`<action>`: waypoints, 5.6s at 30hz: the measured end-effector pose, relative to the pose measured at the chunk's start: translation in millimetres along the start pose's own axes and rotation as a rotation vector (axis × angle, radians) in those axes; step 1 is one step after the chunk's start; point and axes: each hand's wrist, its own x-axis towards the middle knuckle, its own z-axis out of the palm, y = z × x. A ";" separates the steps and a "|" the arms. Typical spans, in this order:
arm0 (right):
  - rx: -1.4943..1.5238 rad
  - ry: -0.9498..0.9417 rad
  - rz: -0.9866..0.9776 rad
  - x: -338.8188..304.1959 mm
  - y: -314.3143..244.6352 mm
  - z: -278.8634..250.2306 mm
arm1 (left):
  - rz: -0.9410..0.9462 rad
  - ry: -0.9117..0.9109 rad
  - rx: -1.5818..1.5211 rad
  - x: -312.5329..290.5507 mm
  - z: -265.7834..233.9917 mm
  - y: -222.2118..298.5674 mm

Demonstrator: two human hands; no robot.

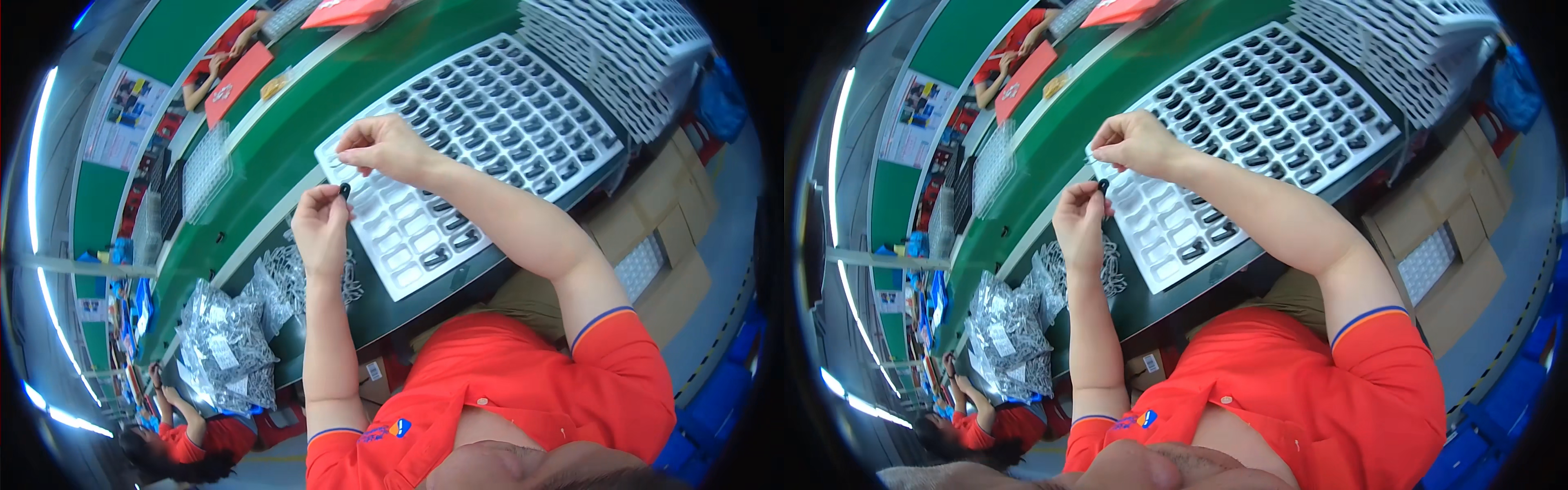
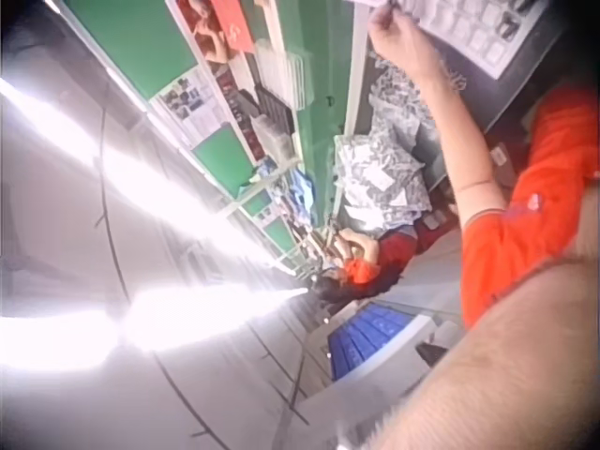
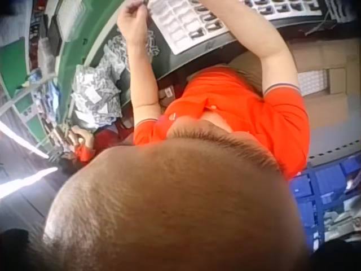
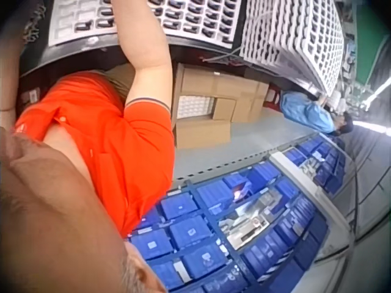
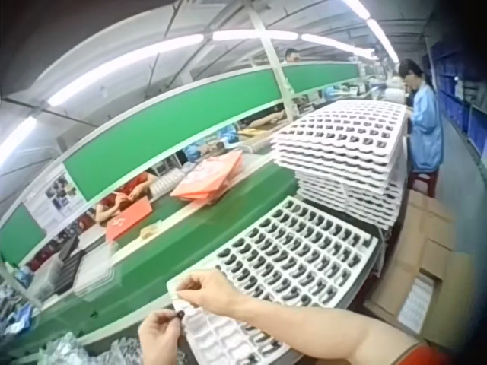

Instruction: Sorting small metal components into a grid tray.

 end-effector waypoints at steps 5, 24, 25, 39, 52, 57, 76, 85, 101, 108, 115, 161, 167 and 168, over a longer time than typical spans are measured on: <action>-0.152 -0.023 -0.060 -4.7 18.6 9.1 | -0.099 0.077 -0.213 11.4 -12.7 -26.7; -0.458 -0.079 -0.094 -6.3 28.2 23.7 | -0.070 0.051 -0.203 2.9 -17.3 -21.4; -0.446 -0.075 -0.125 -6.3 31.2 22.9 | -0.071 0.045 -0.197 4.2 -18.7 -20.3; -1.446 -0.438 -0.448 -7.4 49.2 78.4 | 0.213 0.166 1.116 143.9 -157.9 -86.2; -1.545 -0.639 -0.217 14.6 65.3 99.0 | 0.291 -0.571 0.719 120.8 12.2 24.0; -0.971 -0.286 -0.605 7.1 97.3 87.2 | 0.533 -0.796 1.034 122.7 90.7 -5.3; -0.949 -0.416 -0.598 7.0 39.7 59.0 | 0.152 0.152 0.031 37.1 -66.0 -22.4; -0.781 -0.292 -0.512 1.8 35.8 51.5 | 0.011 0.096 -0.197 22.4 -65.7 -32.5; -0.489 -0.130 -0.138 8.5 35.4 40.3 | -0.066 -0.020 -0.195 11.7 -46.6 -23.1; -0.385 -0.199 -0.055 11.4 37.4 38.0 | -0.039 -0.061 -0.162 9.8 -51.9 -21.3; -0.490 -0.141 -0.174 8.8 37.6 47.8 | 0.035 -0.052 -0.063 21.4 -65.2 -17.5; -0.306 -0.028 -0.183 25.9 21.8 23.6 | 0.037 0.006 -0.049 44.8 -19.2 -17.2; -0.388 -0.056 -0.188 12.0 35.2 32.8 | -0.028 0.055 -0.206 18.4 -33.8 -30.9; -0.393 -0.050 -0.179 11.9 36.3 32.0 | -0.031 0.047 -0.243 18.1 -35.8 -31.7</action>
